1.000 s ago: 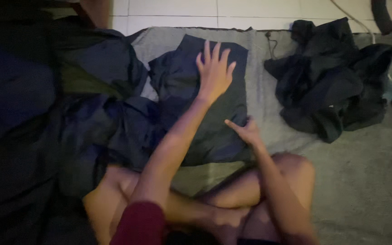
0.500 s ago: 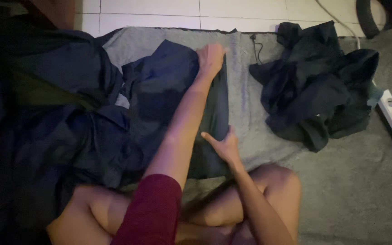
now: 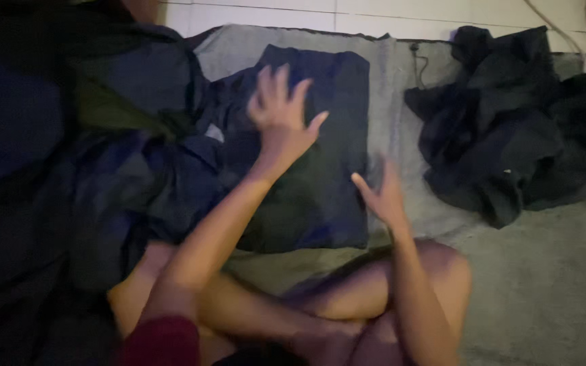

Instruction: The person folds a black fabric item on the floor, rolls it tightly, and secures it with a drawstring toggle.

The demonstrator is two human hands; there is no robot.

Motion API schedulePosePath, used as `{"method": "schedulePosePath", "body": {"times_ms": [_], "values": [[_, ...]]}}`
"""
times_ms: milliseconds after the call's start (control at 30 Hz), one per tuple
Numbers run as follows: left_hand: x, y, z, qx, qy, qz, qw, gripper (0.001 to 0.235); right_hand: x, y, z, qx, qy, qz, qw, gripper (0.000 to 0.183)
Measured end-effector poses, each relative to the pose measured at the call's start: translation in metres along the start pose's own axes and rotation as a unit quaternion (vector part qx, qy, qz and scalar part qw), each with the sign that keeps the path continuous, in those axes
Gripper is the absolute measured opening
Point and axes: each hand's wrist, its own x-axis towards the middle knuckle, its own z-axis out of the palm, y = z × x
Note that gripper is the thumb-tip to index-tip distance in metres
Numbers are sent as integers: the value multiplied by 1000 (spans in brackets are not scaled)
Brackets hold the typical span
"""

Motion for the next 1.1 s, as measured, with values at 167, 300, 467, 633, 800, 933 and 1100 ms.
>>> {"method": "schedulePosePath", "body": {"times_ms": [167, 300, 467, 633, 800, 933, 1100], "values": [[-92, -73, -41, -171, -126, -297, 931, 113, 22, -83, -2, 129, -6, 62, 990, 97], [-123, -91, -4, -331, -164, -349, 861, 114, 28, -73, 18, 116, -75, 56, 989, 127], [-105, -89, 22, -483, -45, -246, 839, 52, 34, -62, 16, 152, 1, -19, 988, 105], [-118, -93, 35, -479, -45, -288, 828, 50, 30, -55, 15, 188, 3, 24, 982, 96], [-141, -105, -4, -104, -196, -314, 923, 94, 28, -45, 19, 178, 47, 172, 968, 98], [-151, -93, -12, -160, -388, -263, 868, 134, 18, -53, 28, 169, 3, 266, 949, 109], [-144, -76, 30, -437, -36, -243, 865, 27, 19, -35, 37, 134, 28, 141, 981, 104]]}}
